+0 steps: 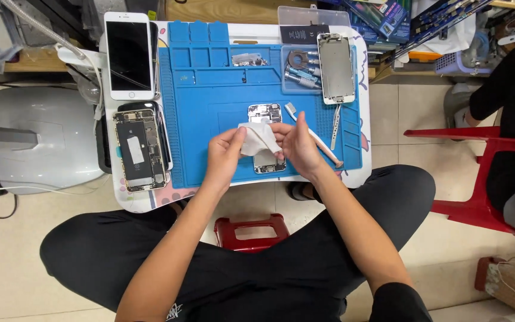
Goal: The person uses a screwdriver to remove screws from a white smartphone, then removes the battery. They clean the phone's internal frame with a toothbrush and wipe it with a tissue. The person handles multiple disassembled phones on a blue work mat.
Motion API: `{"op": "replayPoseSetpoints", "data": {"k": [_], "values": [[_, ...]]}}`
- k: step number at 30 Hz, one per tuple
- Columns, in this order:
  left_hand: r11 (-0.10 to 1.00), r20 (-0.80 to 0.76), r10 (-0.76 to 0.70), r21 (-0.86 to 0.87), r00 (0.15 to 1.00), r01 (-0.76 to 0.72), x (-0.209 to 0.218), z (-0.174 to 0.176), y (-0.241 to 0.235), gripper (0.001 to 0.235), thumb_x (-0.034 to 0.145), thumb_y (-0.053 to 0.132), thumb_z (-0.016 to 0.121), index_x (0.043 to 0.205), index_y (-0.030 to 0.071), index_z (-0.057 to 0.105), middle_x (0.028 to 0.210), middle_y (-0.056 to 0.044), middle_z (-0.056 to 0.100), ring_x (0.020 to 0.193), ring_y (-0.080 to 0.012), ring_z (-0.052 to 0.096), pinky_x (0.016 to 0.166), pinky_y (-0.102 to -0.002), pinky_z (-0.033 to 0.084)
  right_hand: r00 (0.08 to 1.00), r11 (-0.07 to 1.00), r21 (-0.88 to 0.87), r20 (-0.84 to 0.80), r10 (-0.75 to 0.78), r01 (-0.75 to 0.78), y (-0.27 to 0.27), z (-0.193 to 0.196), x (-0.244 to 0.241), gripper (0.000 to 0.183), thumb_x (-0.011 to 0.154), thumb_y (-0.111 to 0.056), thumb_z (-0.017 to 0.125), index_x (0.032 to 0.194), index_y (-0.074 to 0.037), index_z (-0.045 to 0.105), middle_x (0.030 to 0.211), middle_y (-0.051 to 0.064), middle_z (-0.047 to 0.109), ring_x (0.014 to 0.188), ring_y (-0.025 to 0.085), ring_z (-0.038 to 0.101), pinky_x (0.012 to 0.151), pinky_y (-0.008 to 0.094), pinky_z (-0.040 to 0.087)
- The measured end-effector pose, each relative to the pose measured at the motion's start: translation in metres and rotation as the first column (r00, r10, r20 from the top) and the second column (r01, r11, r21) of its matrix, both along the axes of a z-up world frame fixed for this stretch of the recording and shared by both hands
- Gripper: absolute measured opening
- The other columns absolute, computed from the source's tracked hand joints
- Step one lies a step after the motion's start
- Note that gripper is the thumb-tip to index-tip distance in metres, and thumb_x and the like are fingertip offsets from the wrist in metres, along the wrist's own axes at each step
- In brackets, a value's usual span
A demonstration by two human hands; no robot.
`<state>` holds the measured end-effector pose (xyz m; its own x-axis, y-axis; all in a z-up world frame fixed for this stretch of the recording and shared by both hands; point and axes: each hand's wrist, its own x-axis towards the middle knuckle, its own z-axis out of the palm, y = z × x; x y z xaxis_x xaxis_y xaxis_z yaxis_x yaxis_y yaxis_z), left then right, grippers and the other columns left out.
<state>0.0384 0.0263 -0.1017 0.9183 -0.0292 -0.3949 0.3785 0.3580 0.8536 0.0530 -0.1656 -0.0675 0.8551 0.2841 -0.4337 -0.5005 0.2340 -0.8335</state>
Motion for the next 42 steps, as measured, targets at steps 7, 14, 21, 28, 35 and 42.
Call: {"op": "replayPoseSetpoints", "data": {"k": [7,14,21,28,35,42], "values": [[0.998,0.041,-0.040,0.051,0.998,0.038,0.006,0.006,-0.006,0.034,0.109,0.029,0.062,0.121,0.001,0.076,0.113,-0.020,0.079,0.107,-0.0273,0.075,0.095,-0.045,0.063,0.999,0.982,-0.187,0.038,-0.010,0.017,-0.027,-0.035,0.012,0.040,0.101,-0.045,0.073,0.097,-0.005,0.077,0.072,-0.003,0.070,0.060,0.005,0.059,0.055,0.019,0.046],[0.991,0.128,-0.084,0.118,0.988,0.069,0.003,0.055,-0.007,0.032,0.109,0.032,0.061,0.114,0.006,0.078,0.104,-0.016,0.082,0.102,-0.0209,0.077,0.090,-0.042,0.065,0.984,0.998,-0.062,0.178,0.017,-0.006,-0.006,0.030,-0.008,0.037,0.086,-0.031,0.086,0.100,0.000,0.072,0.085,0.009,0.070,0.075,0.016,0.063,0.067,0.030,0.054],[0.997,0.250,-0.051,0.072,0.967,0.034,0.009,0.029,-0.016,0.029,0.109,0.029,0.063,0.109,0.004,0.078,0.092,-0.012,0.081,0.089,-0.0124,0.074,0.084,-0.035,0.064,0.975,0.971,-0.157,0.156,-0.157,0.181,-0.013,-0.009,-0.014,0.038,0.103,-0.031,0.069,0.122,0.002,0.068,0.098,0.012,0.078,0.084,0.014,0.074,0.072,0.027,0.060],[0.973,0.319,-0.113,0.228,0.941,0.040,0.019,0.056,0.002,0.025,0.109,0.023,0.063,0.099,0.006,0.079,0.065,0.000,0.069,0.069,-0.0016,0.059,0.063,-0.021,0.053,0.817,0.937,-0.171,0.553,-0.165,0.305,-0.017,-0.004,-0.005,0.052,0.101,-0.004,0.071,0.147,-0.005,0.048,0.091,0.011,0.075,0.085,0.014,0.072,0.080,0.029,0.062],[0.925,0.367,-0.239,0.368,0.899,0.096,0.026,0.063,0.016,0.013,0.098,0.020,0.079,0.098,0.007,0.081,0.072,-0.006,0.077,0.072,-0.0072,0.066,0.069,-0.031,0.058,0.685,0.868,-0.376,0.726,0.059,0.324,-0.013,0.039,0.001,0.012,0.094,0.003,0.078,0.105,0.000,0.081,0.083,0.011,0.073,0.075,0.018,0.067,0.070,0.031,0.059],[0.871,0.426,-0.317,0.485,0.848,0.082,0.032,0.083,0.025,0.009,0.097,0.014,0.079,0.097,0.006,0.082,0.076,-0.010,0.077,0.077,-0.0229,0.075,0.074,-0.039,0.060,0.643,0.859,-0.341,0.766,0.018,0.382,-0.020,0.039,0.006,0.025,0.090,0.004,0.085,0.114,0.004,0.078,0.092,0.016,0.075,0.084,0.023,0.071,0.077,0.036,0.061]]}}
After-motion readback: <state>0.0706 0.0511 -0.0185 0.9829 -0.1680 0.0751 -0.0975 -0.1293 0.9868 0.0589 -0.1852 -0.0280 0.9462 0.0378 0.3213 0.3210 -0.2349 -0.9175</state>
